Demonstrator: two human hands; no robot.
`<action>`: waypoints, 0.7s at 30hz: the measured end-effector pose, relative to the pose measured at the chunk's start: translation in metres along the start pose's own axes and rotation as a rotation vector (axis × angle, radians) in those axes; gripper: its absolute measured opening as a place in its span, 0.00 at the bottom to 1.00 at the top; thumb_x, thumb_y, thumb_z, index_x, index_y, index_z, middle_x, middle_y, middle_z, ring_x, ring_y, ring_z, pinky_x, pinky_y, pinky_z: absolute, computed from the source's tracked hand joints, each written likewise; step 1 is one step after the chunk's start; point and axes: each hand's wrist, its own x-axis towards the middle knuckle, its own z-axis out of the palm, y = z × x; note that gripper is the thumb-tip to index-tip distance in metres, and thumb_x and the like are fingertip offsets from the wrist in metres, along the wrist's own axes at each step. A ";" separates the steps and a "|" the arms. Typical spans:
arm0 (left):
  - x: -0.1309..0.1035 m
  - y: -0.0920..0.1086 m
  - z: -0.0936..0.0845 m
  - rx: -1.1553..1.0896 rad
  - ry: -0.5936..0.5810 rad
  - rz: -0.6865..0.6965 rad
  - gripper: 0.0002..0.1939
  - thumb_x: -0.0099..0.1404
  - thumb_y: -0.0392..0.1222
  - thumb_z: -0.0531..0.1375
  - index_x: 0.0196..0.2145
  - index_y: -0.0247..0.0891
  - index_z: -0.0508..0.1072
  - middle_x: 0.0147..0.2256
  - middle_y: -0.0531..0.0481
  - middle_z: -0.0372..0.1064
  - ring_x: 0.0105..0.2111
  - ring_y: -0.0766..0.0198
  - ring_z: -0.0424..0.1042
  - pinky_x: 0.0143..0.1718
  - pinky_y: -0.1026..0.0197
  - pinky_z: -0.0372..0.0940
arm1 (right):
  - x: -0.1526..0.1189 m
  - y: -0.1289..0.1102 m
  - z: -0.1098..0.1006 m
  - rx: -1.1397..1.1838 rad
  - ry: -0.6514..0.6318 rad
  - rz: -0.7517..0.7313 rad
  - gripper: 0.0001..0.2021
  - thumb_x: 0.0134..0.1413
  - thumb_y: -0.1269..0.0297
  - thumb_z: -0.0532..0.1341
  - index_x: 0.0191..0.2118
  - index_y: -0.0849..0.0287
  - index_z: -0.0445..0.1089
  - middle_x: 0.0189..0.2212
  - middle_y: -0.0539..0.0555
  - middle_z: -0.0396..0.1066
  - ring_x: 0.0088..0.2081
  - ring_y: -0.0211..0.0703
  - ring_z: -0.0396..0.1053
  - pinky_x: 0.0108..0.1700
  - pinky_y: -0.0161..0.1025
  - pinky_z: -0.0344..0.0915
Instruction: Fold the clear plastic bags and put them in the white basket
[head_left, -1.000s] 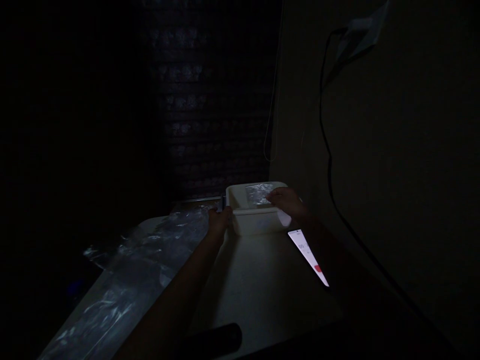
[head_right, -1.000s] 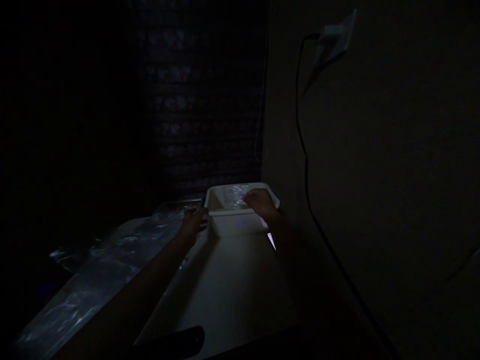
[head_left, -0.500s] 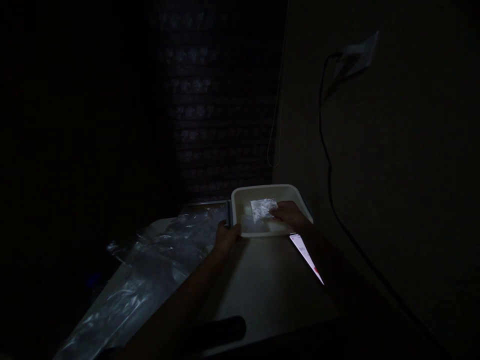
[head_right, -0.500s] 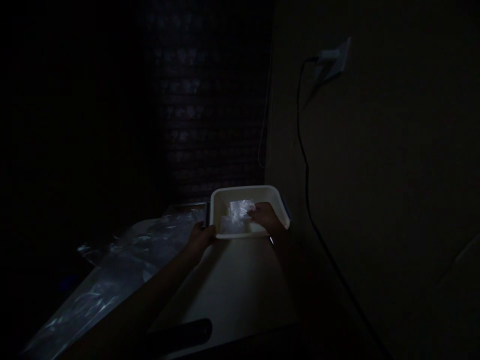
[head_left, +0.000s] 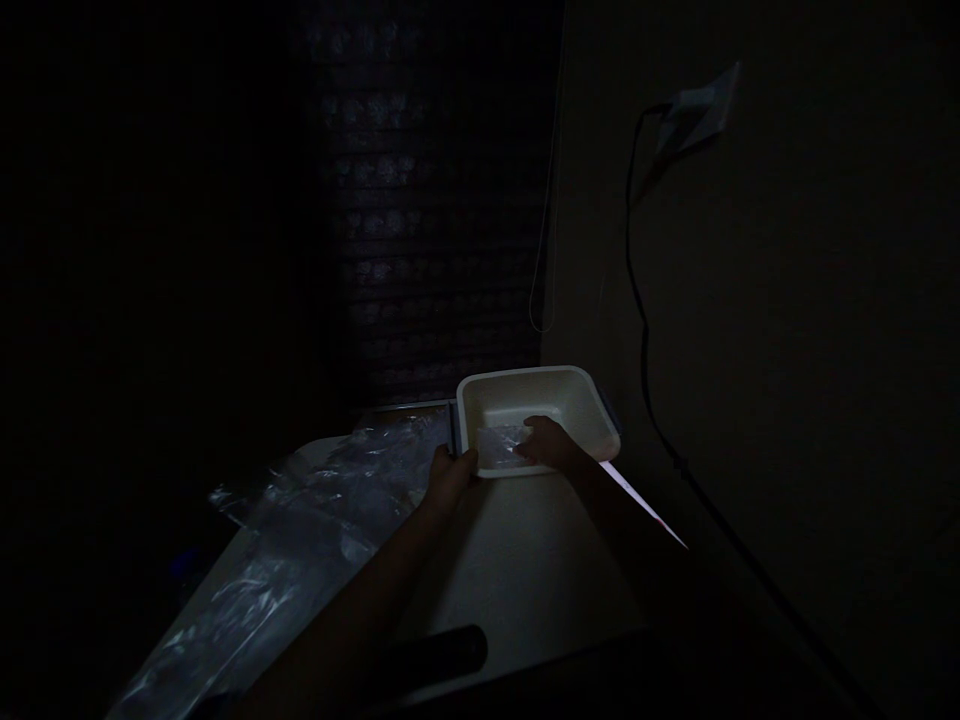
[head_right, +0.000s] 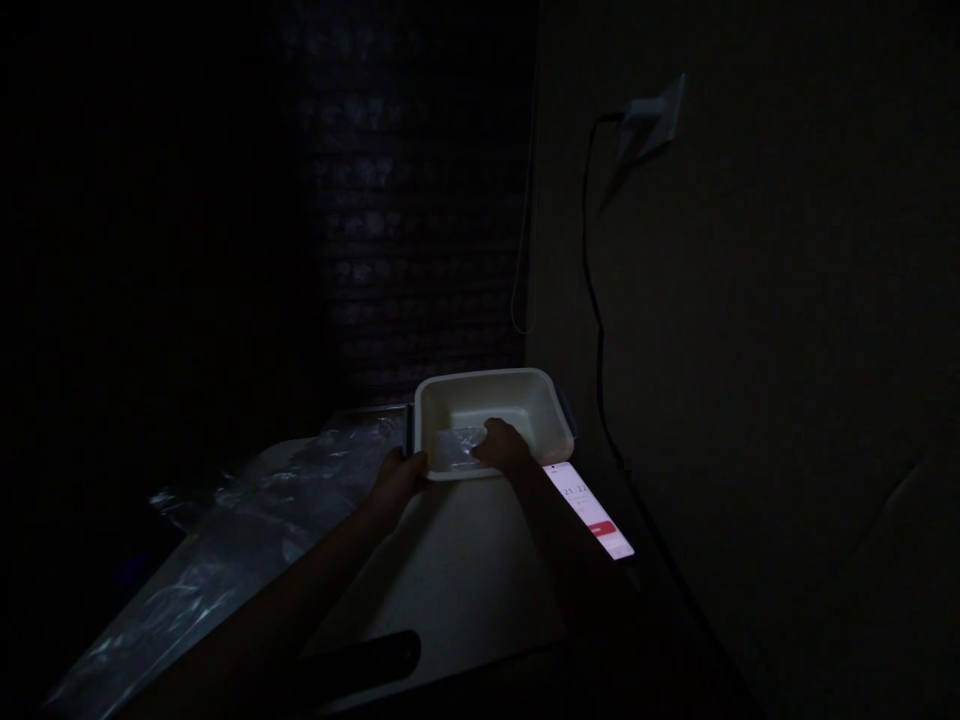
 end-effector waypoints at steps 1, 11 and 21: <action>0.001 -0.001 0.000 0.008 -0.001 0.002 0.13 0.48 0.35 0.55 0.34 0.30 0.62 0.28 0.45 0.65 0.25 0.65 0.67 0.22 0.66 0.63 | 0.000 0.001 0.000 -0.057 -0.028 -0.013 0.25 0.30 0.67 0.61 0.42 0.66 0.61 0.27 0.56 0.69 0.28 0.41 0.67 0.26 0.32 0.60; 0.001 -0.003 0.000 0.039 0.000 -0.001 0.16 0.48 0.37 0.54 0.36 0.30 0.59 0.29 0.44 0.64 0.23 0.65 0.66 0.21 0.65 0.62 | -0.011 -0.021 -0.022 -0.109 0.122 -0.260 0.11 0.41 0.71 0.51 0.31 0.64 0.68 0.31 0.56 0.69 0.33 0.37 0.65 0.34 0.31 0.59; 0.007 -0.007 -0.001 0.064 0.041 -0.042 0.15 0.47 0.35 0.56 0.35 0.31 0.62 0.27 0.46 0.66 0.25 0.64 0.67 0.21 0.67 0.62 | -0.024 -0.050 0.002 -0.112 -0.385 -0.317 0.08 0.38 0.71 0.53 0.19 0.61 0.69 0.22 0.51 0.70 0.27 0.37 0.65 0.26 0.28 0.57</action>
